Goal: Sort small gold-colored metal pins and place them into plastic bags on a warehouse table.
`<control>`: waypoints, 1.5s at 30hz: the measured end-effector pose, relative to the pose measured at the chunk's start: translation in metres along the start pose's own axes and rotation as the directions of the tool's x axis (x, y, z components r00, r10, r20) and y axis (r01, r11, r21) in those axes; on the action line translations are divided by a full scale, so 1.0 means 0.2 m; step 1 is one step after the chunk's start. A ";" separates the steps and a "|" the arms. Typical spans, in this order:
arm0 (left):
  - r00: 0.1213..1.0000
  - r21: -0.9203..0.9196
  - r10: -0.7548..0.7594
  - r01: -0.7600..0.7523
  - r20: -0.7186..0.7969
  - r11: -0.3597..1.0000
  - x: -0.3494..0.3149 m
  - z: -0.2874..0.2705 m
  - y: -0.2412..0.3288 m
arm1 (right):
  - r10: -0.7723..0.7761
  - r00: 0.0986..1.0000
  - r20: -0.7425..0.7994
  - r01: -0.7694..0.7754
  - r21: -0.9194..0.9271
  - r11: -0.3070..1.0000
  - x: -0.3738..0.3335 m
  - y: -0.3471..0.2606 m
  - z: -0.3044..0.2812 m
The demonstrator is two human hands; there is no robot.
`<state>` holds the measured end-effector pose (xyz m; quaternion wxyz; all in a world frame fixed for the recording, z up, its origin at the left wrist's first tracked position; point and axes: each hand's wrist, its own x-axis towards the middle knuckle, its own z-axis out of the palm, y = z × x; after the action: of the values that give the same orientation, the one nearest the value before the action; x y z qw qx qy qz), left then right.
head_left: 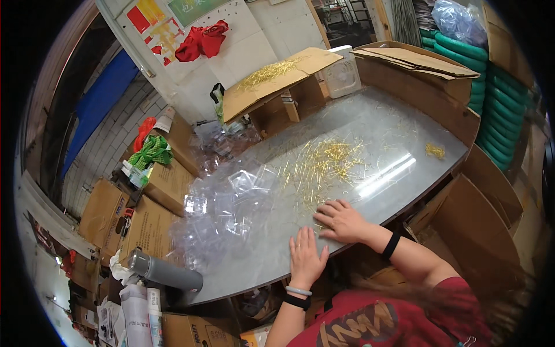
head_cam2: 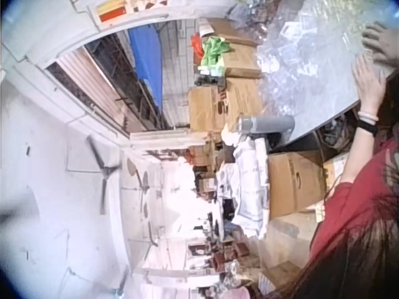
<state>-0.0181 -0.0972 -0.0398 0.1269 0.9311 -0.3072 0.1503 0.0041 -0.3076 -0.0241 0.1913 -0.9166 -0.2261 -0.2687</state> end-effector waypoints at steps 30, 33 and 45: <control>0.999 -0.129 0.006 -0.012 -0.048 0.992 0.01 -0.04 0.03 | 0.142 0.988 0.054 -0.139 -0.059 0.989 -0.02 -0.04 -0.04; 0.997 -0.210 0.011 -0.026 -0.072 0.977 0.01 -0.04 0.02 | -0.075 0.976 0.204 0.028 0.222 0.975 -0.02 0.05 -0.05; 0.997 -0.339 -0.053 0.072 0.064 0.938 0.03 -0.12 -0.01 | 0.035 0.941 0.337 -0.069 0.088 0.994 -0.05 -0.07 -0.09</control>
<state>-0.0177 -0.0914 -0.0160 0.2828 0.9080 -0.3021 0.0655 -0.0178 -0.3084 -0.0125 0.2022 -0.9440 -0.2439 -0.0924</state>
